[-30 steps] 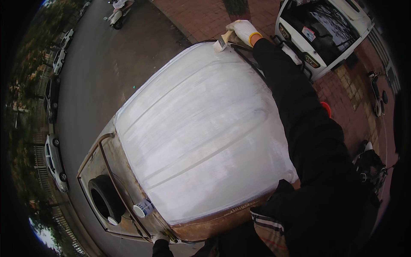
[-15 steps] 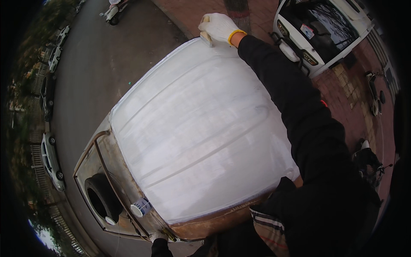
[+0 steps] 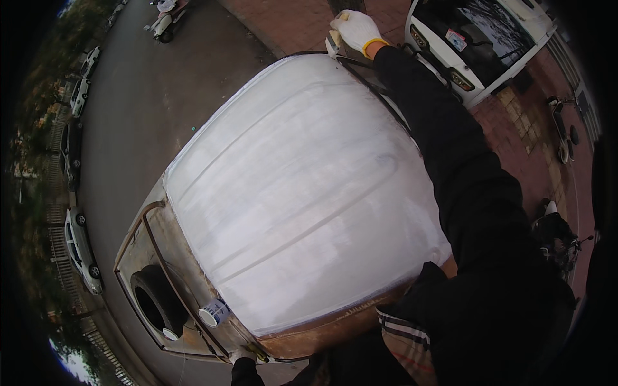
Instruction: The person paints the roof of a three-wheeled vehicle white using a paintbrush and a small paint can. They repeatedly dip the brush into the paint and apply it in long strokes across the curved surface, covering the rusty metal. The person briefly steps down to move a ladder before returning to continue painting.
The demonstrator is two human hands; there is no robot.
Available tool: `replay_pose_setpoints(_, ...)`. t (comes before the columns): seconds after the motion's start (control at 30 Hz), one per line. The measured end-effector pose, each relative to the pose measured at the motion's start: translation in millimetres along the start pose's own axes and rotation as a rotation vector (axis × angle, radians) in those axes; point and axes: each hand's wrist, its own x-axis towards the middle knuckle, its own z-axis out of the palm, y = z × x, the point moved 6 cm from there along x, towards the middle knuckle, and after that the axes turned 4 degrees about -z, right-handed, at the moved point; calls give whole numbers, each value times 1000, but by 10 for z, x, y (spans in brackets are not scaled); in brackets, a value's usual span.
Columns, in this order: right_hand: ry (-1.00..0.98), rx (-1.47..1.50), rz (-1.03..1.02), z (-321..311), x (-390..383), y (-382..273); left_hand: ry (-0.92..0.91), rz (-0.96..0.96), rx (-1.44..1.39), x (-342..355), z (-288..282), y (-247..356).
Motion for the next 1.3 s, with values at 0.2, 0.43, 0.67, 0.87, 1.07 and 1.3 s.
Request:
replay_pose_setpoints(0.2,-255,139,-325,388,-388,-1194,38,42,-45,-40,-16,3)
replay_pose_setpoints(0.43,-117,-7,-46,7,-97,-224,62,85,-31,-30,11,-3)
replay_pose_setpoints(0.67,98,94,17,-234,71,252,30,11,-71,74,45,-21)
replay_pose_setpoints(0.87,-146,-72,-104,158,-294,-589,40,34,-37,-11,15,-13)
replay_pose_setpoints(1.07,-53,270,-142,59,-155,-684,72,17,-32,41,48,-25)
replay_pose_setpoints(1.3,-109,125,110,148,-168,72,82,72,-21,-2,17,5)
